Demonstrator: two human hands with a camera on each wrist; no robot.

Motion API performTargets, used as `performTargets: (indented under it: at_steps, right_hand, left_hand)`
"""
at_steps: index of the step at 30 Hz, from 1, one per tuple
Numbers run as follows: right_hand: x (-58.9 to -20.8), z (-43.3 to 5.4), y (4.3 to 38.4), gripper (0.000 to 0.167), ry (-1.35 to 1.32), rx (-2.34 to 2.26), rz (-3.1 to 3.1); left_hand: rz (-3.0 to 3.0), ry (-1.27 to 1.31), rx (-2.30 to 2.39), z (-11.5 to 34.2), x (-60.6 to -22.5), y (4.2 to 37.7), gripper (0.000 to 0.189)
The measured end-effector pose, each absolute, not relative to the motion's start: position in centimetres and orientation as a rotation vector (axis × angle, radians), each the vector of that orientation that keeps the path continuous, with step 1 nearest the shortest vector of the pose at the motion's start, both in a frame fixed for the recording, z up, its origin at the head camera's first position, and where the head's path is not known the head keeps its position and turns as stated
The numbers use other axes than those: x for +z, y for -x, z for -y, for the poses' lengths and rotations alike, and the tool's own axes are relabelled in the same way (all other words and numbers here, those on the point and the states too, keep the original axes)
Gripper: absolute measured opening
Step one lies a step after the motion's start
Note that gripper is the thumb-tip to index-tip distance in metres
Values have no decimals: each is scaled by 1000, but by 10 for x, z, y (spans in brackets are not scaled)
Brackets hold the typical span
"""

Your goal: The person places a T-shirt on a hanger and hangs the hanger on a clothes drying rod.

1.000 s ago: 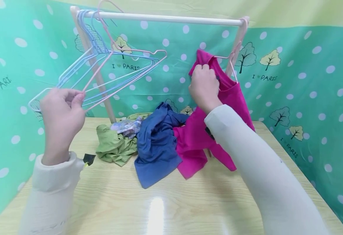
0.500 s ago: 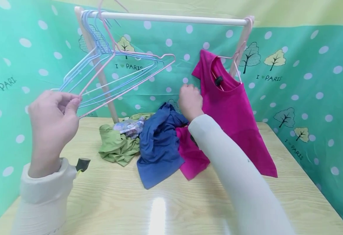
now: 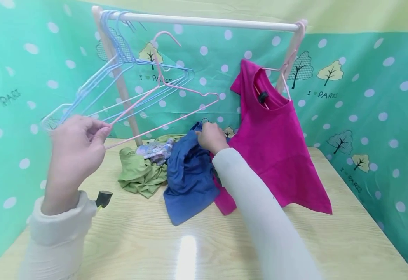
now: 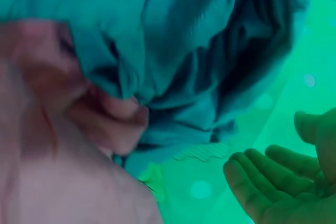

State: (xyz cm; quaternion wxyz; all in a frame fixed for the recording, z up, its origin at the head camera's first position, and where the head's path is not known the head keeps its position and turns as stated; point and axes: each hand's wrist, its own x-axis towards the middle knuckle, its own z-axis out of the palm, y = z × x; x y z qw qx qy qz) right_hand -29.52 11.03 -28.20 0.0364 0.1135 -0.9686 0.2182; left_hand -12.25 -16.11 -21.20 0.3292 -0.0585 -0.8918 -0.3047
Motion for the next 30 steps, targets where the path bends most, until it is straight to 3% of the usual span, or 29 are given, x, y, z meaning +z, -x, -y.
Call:
performTargets:
  at_steps: [8, 10, 13, 17, 21, 25, 30]
  right_hand:
    - [-306, -110, 299, 54, -99, 1101, 2941]
    - [-310, -106, 298, 48, 2, 1273, 2905]
    - [-315, -99, 296, 22, 176, 1584, 2805]
    - [-317, -92, 293, 24, 314, 1950, 2644]
    - [-319, -93, 291, 2, 341, 2048, 2636]
    - [-321, -97, 285, 16, 298, 1994, 2741]
    - [-324, -98, 268, 17, 182, 1906, 2909]
  left_hand:
    - [2413, 218, -787, 150, -218, 131, 15]
    - [2435, 229, -786, 148, -220, 135, 15]
    - [2448, 242, -778, 147, -224, 139, 16]
    - [2465, 223, -776, 148, -226, 144, 16]
    - [2495, 197, -787, 150, -229, 149, 17]
    - [2525, 176, -790, 152, -232, 154, 17]
    - [2539, 152, -780, 155, -233, 158, 19]
